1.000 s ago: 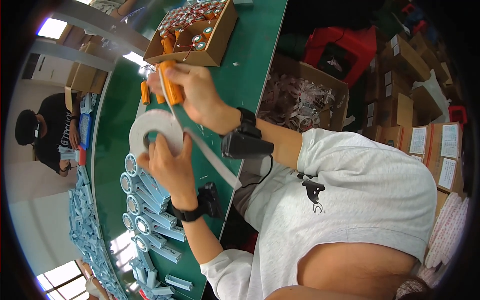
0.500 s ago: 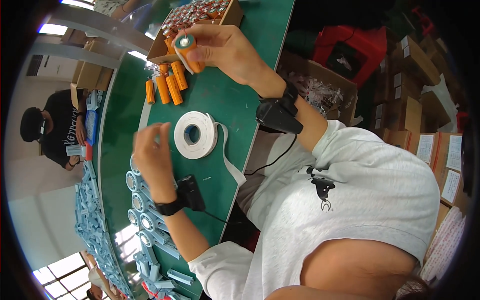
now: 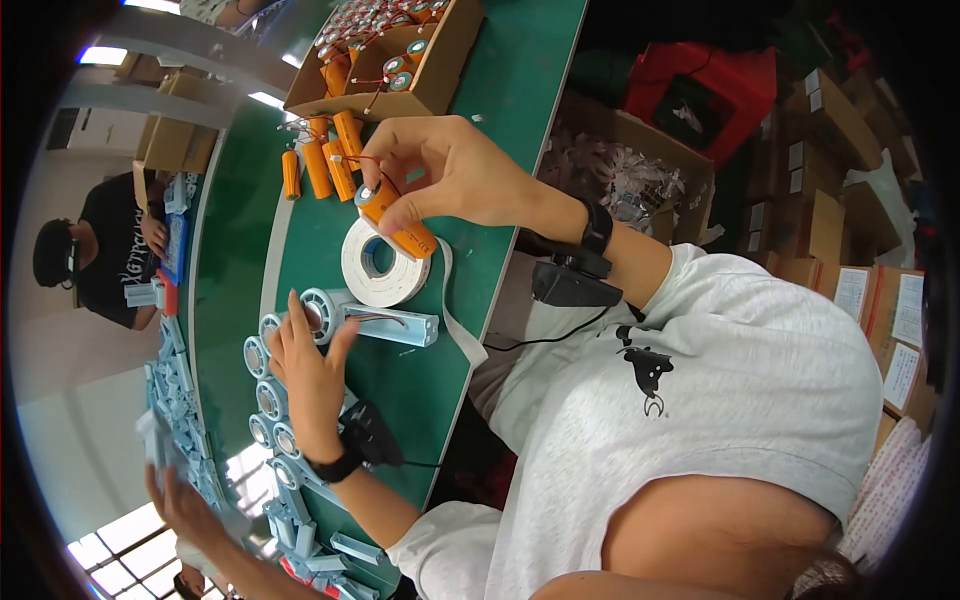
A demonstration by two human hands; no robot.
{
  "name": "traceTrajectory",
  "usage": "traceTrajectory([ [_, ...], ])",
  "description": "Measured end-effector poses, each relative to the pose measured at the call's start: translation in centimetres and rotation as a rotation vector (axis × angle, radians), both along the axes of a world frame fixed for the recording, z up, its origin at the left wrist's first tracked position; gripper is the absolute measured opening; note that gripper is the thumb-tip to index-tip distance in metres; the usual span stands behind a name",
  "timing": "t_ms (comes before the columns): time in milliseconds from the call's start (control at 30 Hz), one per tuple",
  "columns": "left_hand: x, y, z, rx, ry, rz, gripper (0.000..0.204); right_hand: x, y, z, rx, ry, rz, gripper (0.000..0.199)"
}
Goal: The person picks up a battery, applies double-sided tape to it by hand, and presses the battery into a fan housing. They repeat this process for several units, occasionally moving finished fans aside on the table.
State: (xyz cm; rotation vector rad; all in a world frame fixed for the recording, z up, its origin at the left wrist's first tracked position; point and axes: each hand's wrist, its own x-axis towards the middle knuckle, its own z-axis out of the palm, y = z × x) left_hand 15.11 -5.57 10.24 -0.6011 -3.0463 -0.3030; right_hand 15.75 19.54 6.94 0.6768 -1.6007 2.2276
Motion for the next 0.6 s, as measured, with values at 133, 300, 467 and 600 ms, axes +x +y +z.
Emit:
traceTrajectory([
  [133,0.3,0.4,0.4,0.089,0.103,-0.298,0.049,1.0,-0.5,0.8,0.091,-0.1,-0.032,0.03],
  [300,-1.0,-0.6,-1.3,0.218,-0.017,-0.44,0.039,2.3,-1.7,2.2,0.247,-0.087,0.015,0.028],
  [467,-0.4,-0.8,-1.8,0.172,0.042,-0.44,0.025,2.1,-3.6,2.8,0.482,0.057,0.028,0.026],
  [600,0.9,0.2,-2.2,-0.026,0.225,-0.433,0.017,1.4,-5.8,2.1,0.549,0.183,0.014,0.026],
])
